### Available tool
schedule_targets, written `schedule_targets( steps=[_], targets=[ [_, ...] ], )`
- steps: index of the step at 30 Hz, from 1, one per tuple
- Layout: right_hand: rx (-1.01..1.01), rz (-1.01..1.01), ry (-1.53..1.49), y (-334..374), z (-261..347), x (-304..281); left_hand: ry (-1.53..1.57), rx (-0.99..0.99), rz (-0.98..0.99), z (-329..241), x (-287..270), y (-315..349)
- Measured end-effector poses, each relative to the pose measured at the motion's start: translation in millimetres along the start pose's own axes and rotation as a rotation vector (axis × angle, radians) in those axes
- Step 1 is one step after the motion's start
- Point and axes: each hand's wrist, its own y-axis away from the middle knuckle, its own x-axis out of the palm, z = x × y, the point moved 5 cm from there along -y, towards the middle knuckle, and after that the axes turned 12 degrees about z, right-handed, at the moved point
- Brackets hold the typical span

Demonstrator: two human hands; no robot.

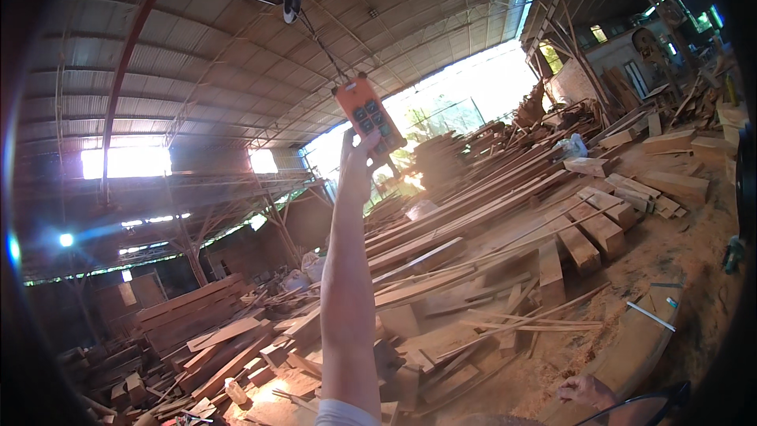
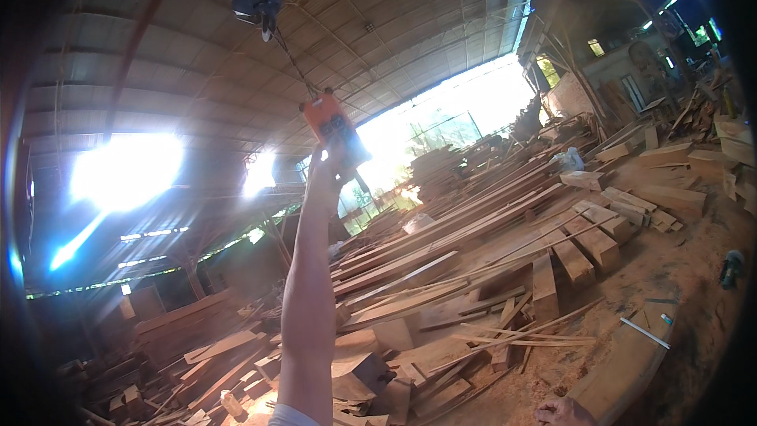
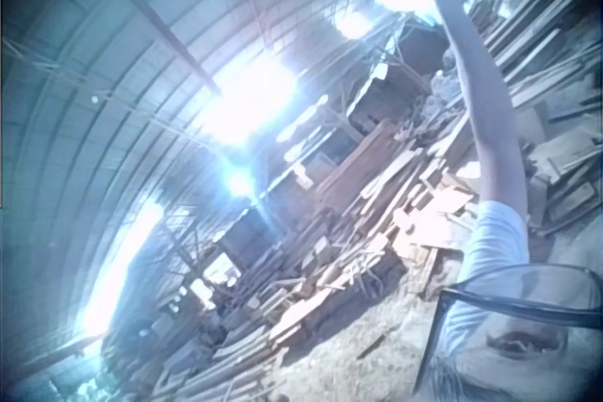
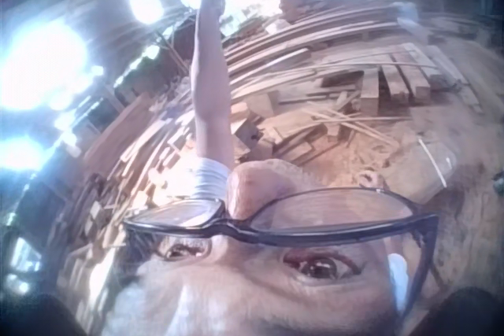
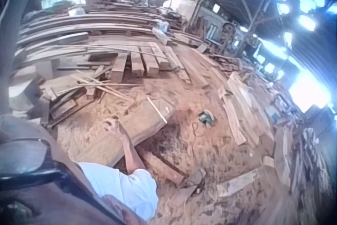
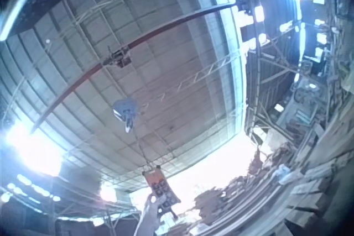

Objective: The person clears wood scraps and sawdust from the floor of a woodworking shop. They use a wooden stick to sweep debris, pick up planks by hand, and operate a remote control for an overhead hoist. The person also wipes a metal tool with a cloth.

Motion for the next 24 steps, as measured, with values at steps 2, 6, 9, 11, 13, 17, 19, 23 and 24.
schedule_targets(
  steps=[2,6,9,11,13,17,19,23,24],
  targets=[
    [0.027,0.028,0.041,-8.8,33.5,8.2,-0.008,-0.052,-0.076,-0.7,-6.6,21.3],
    [0.035,0.027,0.256,-12.7,104.3,5.9,0.108,-0.096,-0.098,22.3,-10.2,50.3],
    [-0.397,-0.086,0.676,-24.0,217.8,-9.9,0.102,-0.055,-0.093,30.6,-6.2,74.1],
    [-0.592,-0.069,0.679,-32.5,296.5,-21.6,0.034,-0.108,-0.068,36.4,3.9,84.0],
    [-0.730,-0.104,0.558,-41.5,395.4,-6.2,0.003,-0.148,-0.180,44.0,-17.1,111.6],
    [-1.106,-0.076,0.444,-39.1,572.2,29.0,-0.040,-0.188,-0.173,32.1,3.6,137.3],
    [-1.161,-0.196,0.535,-43.4,638.3,48.3,0.035,-0.167,-0.122,37.4,20.6,146.0],
    [-1.289,-0.185,0.565,-68.8,728.8,82.8,0.106,-0.167,-0.145,38.7,50.4,169.7],
    [-1.277,-0.227,0.580,-76.5,741.0,88.8,0.117,-0.175,-0.150,44.9,57.9,174.3]
  ],
)
